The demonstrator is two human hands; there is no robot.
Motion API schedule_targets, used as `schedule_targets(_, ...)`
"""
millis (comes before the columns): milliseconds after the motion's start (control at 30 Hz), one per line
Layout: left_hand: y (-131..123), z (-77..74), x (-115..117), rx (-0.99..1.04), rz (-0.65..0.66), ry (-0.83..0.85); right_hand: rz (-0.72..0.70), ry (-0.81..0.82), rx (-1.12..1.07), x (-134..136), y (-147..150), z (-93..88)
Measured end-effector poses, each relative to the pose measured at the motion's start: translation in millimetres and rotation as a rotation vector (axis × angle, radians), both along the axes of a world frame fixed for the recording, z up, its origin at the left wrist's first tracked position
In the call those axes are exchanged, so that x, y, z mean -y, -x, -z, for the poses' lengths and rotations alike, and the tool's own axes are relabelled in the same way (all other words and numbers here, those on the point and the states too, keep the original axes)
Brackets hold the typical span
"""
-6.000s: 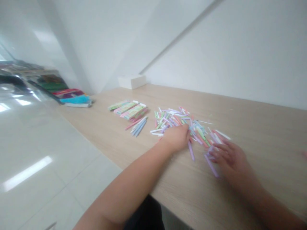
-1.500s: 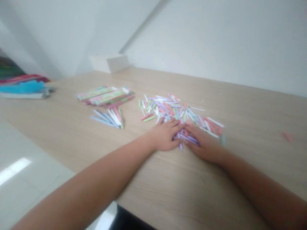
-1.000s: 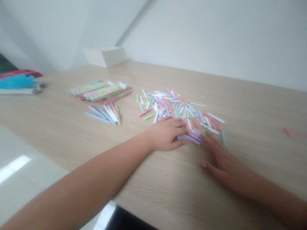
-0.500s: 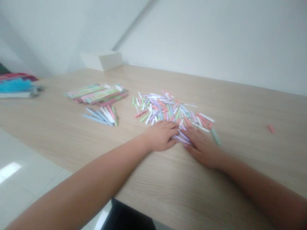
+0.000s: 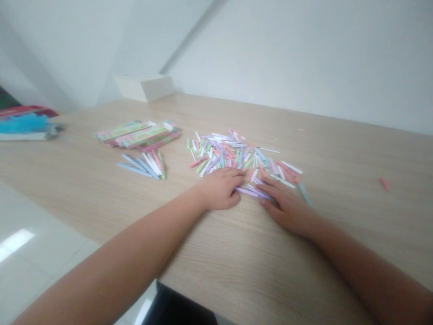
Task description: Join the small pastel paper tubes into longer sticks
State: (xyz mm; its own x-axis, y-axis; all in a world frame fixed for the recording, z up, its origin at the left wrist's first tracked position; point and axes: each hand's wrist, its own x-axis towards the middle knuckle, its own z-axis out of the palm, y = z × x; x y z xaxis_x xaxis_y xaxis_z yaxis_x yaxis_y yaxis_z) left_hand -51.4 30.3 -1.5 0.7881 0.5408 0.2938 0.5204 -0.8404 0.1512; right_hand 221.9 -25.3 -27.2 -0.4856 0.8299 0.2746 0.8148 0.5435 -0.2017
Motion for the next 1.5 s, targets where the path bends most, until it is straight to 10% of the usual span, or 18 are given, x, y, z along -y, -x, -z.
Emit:
schedule_targets(600,-17,3.3,19,-0.063,0.075,0.017,-0.02,0.034,-0.02,4,0,-4.2)
schedule_targets(967,-11,3.5,10,-0.019,0.051,0.033,0.052,0.075,0.245,22,-22,-40.2)
schedule_targets(1500,11,7.1,-21,-0.005,0.006,0.015,0.081,0.084,0.165,0,-13,-17.4)
